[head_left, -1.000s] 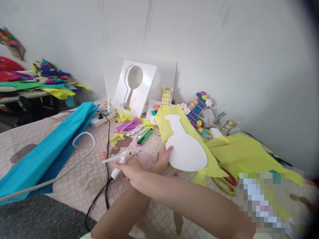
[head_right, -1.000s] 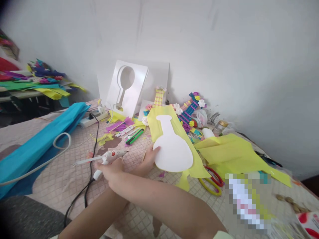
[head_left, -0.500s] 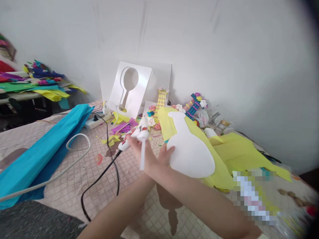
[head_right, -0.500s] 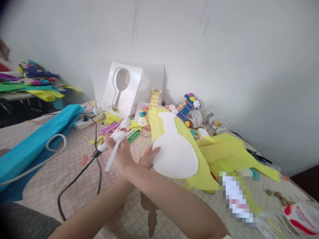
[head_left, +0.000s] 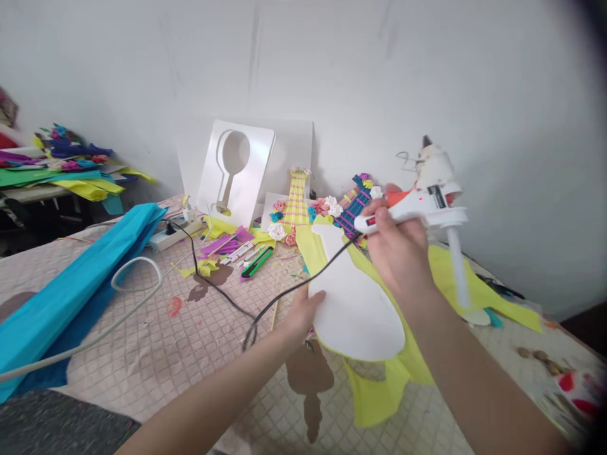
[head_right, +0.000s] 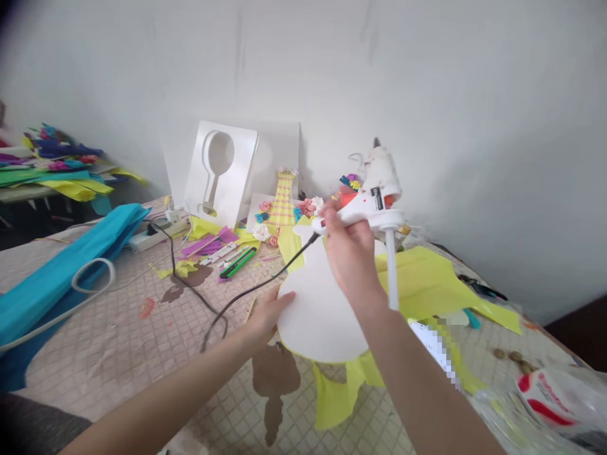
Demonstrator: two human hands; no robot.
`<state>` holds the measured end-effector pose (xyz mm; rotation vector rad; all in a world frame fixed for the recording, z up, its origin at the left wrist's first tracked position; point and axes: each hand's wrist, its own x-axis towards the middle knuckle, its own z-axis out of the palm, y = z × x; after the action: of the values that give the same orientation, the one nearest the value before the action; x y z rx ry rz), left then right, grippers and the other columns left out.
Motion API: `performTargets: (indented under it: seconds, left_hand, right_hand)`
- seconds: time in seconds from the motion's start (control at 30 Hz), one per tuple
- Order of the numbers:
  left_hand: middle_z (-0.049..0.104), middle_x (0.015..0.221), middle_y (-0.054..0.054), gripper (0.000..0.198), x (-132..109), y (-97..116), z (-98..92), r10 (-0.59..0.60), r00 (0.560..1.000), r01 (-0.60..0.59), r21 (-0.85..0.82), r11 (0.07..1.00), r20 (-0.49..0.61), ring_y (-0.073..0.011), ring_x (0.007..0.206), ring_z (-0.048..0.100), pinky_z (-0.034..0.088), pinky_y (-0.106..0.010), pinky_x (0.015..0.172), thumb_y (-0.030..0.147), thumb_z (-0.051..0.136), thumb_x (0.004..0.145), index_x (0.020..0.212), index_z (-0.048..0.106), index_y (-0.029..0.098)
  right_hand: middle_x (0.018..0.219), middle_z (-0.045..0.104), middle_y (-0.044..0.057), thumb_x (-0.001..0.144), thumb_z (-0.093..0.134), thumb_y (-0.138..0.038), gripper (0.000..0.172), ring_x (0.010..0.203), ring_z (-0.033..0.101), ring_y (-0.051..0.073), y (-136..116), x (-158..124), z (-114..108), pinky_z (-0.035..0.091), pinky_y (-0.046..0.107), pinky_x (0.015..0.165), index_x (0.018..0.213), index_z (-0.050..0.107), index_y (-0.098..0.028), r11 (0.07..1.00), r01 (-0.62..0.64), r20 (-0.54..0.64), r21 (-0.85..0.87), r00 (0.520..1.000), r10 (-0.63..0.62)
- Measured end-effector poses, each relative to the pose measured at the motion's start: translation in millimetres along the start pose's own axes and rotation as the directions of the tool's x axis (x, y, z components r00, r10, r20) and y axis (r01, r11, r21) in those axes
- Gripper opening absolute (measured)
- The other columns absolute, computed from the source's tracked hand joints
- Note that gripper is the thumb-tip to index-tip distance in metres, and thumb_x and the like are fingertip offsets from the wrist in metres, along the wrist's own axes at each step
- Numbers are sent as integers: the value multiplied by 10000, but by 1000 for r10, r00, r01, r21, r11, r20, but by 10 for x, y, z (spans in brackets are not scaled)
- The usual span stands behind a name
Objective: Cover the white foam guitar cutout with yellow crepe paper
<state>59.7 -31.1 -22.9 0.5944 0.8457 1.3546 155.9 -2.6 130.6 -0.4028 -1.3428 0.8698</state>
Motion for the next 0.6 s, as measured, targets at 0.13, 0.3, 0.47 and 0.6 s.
performTargets:
  seconds: [0.13,0.3,0.47,0.6]
  left_hand:
    - [706,779,-93,240,-114,59,-5,-55,998,55,24,998,7,-219,627,654,494,-294,552,184,619,676,913,585,156]
    - [704,756,-97,264,-159,119,-129,-87,996,87,41,995,-12,-189,551,638,504,-288,556,171,644,665,921,590,136]
    - [702,884,-103,313,0,127,-216,-1,997,2,15,1000,-75,-225,731,665,529,-325,664,195,624,703,1006,553,158]
    - [635,1120,-78,398,185,99,-202,129,983,-132,-15,991,-130,-218,953,621,511,-316,783,249,588,757,1137,471,225]
  right_hand:
    - [966,610,-23,661,664,-285,299,1020,550,160,172,325,-276,370,349,957,928,530,-291,999,-28,21,43,999,27]
    - [1048,627,0,612,713,-324,315,1042,566,200,347,403,-513,394,387,941,881,553,-293,996,-88,35,31,996,87]
    - [924,643,-21,713,646,-324,113,964,594,158,310,164,-511,429,352,889,805,596,-282,985,-147,72,86,987,141]
    - [851,632,-18,797,574,-323,65,928,593,160,117,-345,-314,442,350,877,786,624,-284,975,-176,108,134,981,162]
